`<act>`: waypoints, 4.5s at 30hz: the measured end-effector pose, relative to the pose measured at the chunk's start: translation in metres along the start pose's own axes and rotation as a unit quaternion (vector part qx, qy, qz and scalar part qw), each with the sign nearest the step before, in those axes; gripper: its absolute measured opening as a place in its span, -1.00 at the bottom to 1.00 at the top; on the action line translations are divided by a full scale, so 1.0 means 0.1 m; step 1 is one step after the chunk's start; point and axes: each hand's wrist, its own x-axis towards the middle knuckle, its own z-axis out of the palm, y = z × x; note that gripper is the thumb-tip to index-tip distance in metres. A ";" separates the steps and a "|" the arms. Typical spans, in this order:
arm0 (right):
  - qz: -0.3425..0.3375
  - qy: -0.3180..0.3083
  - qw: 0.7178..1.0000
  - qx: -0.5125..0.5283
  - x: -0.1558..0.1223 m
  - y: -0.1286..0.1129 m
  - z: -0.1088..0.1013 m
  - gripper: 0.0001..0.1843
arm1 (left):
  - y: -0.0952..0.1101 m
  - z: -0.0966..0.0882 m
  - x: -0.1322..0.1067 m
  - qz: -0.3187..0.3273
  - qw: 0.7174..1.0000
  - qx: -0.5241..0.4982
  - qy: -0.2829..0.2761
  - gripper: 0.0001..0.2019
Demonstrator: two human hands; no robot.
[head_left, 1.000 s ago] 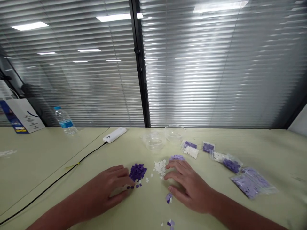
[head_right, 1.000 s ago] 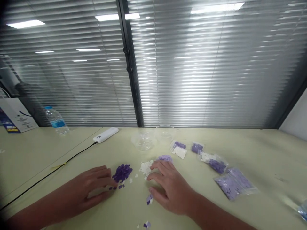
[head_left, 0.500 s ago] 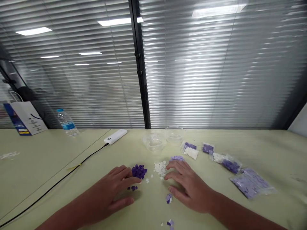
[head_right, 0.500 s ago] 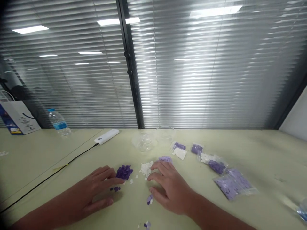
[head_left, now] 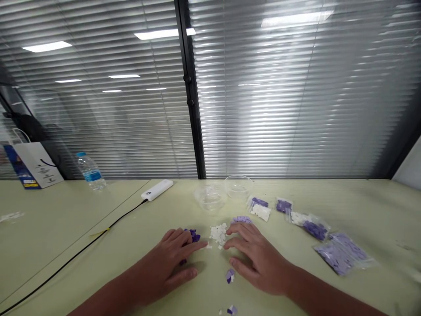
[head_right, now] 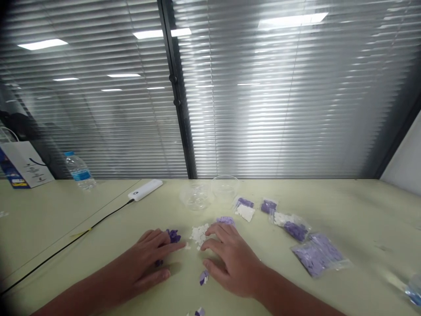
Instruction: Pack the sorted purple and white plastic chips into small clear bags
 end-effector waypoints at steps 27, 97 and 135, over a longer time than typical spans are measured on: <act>-0.046 -0.005 0.999 0.025 0.02 0.05 0.04 -0.53 | 0.16 0.33 0.26 0.042 0.985 0.058 0.154 -0.66; -0.067 0.027 0.997 0.036 0.00 0.00 -0.03 -0.54 | -0.01 0.24 0.36 -0.104 0.964 -0.142 0.197 -0.79; -0.092 -0.053 0.993 0.055 0.03 -0.07 -0.04 -0.45 | 0.13 0.32 0.21 0.226 0.950 0.012 0.213 -0.83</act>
